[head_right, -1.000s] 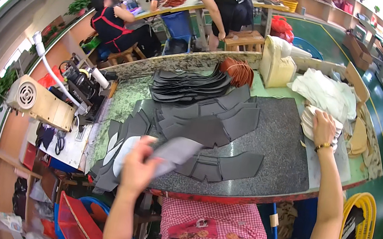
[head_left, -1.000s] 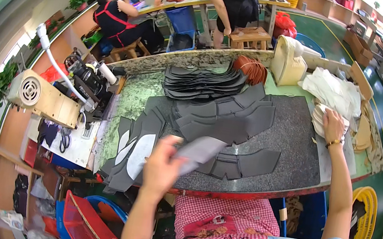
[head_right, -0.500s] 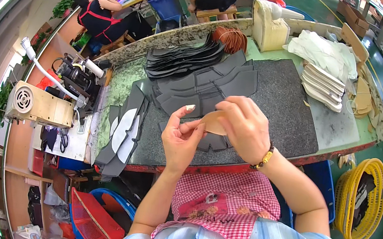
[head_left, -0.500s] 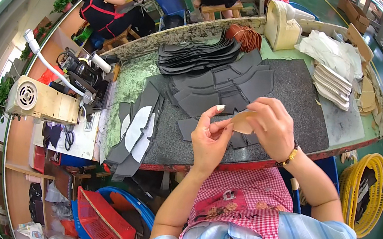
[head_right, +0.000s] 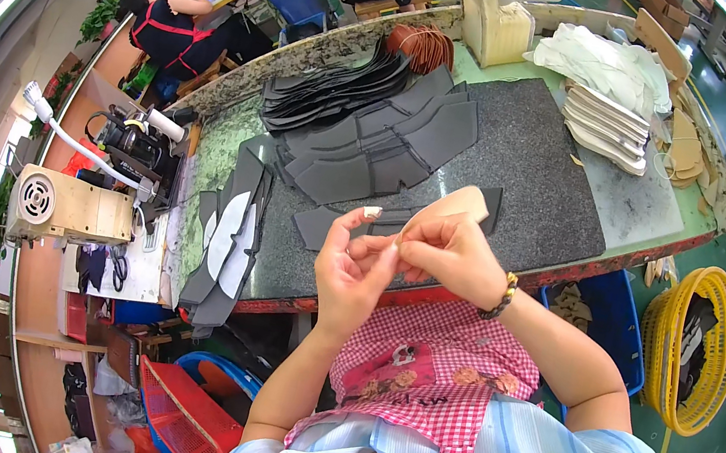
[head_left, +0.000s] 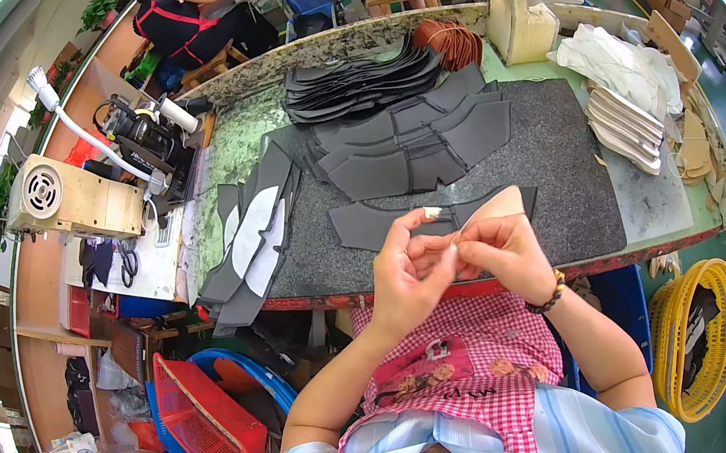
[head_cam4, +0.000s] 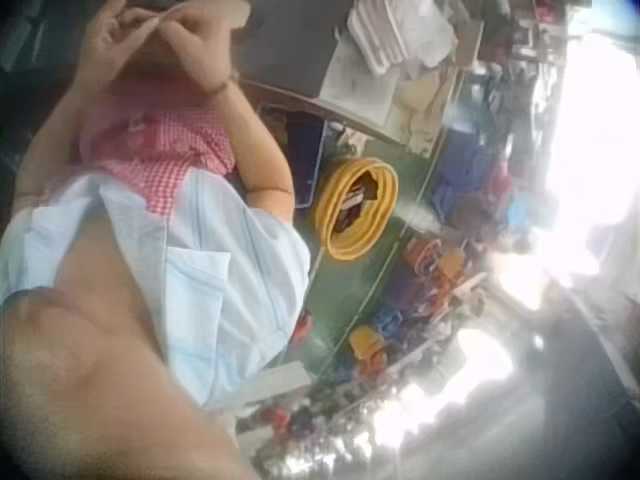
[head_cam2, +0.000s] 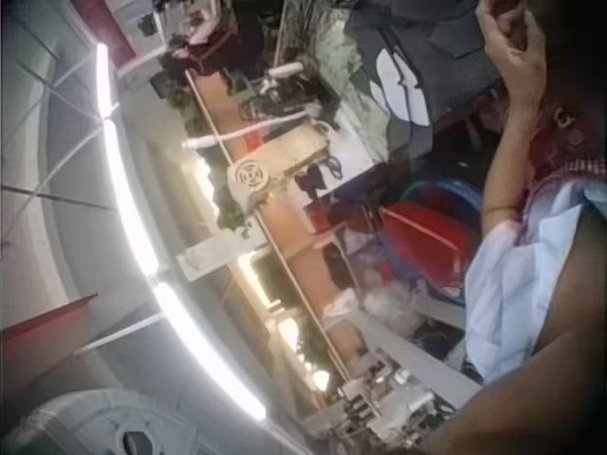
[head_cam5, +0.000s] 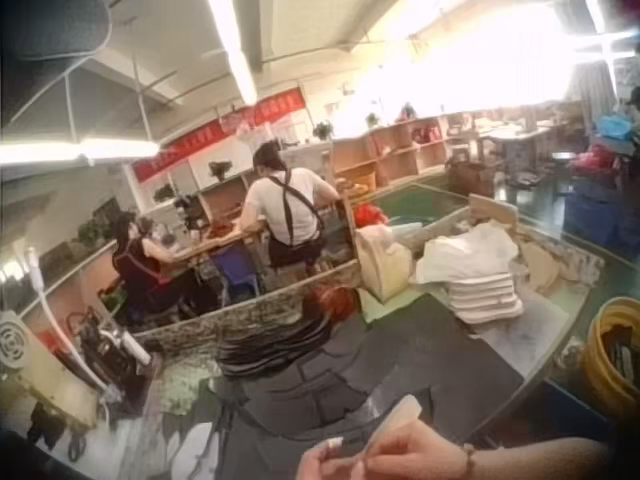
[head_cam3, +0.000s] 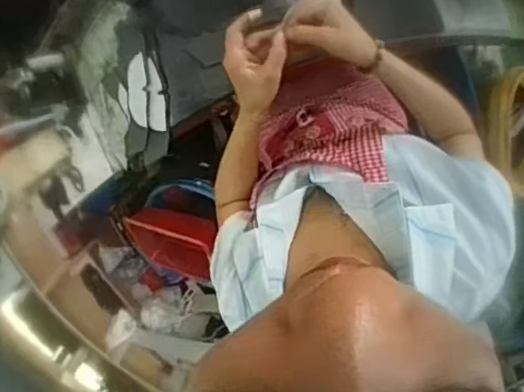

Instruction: The person is manually applying adhesive or backing material to cut pieces of shoe uppers at a factory workbench.

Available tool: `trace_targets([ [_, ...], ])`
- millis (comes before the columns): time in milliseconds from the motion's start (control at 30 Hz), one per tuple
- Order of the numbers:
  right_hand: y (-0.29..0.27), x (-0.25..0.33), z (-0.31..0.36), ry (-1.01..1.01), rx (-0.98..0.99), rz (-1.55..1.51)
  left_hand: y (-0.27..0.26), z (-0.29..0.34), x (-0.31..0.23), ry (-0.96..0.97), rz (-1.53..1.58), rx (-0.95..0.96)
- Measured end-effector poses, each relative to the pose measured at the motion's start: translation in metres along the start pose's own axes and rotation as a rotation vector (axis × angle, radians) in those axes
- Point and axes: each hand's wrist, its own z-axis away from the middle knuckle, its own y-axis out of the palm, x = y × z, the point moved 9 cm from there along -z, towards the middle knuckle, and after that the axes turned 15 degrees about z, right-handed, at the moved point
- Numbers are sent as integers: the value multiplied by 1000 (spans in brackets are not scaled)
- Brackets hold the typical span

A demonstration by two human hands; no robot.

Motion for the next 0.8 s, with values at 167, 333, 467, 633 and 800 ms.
trace_targets([
  [167, -16, -31, 25, 48, -90, -511, -26, -3, 24, -286, 365, -83],
  [333, -149, -158, 141, 457, -112, 451, -58, 4, 0, -241, 117, -119],
  [467, -105, -32, 119, 458, -171, 1252, 14, 21, 3, -164, -546, 140],
  [633, -14, 15, 65, -45, -125, 231, 23, 1, -11, -5, -307, 371],
  [800, -10, 3, 16, -280, -383, 628, -67, -15, 20, -187, -142, -8],
])
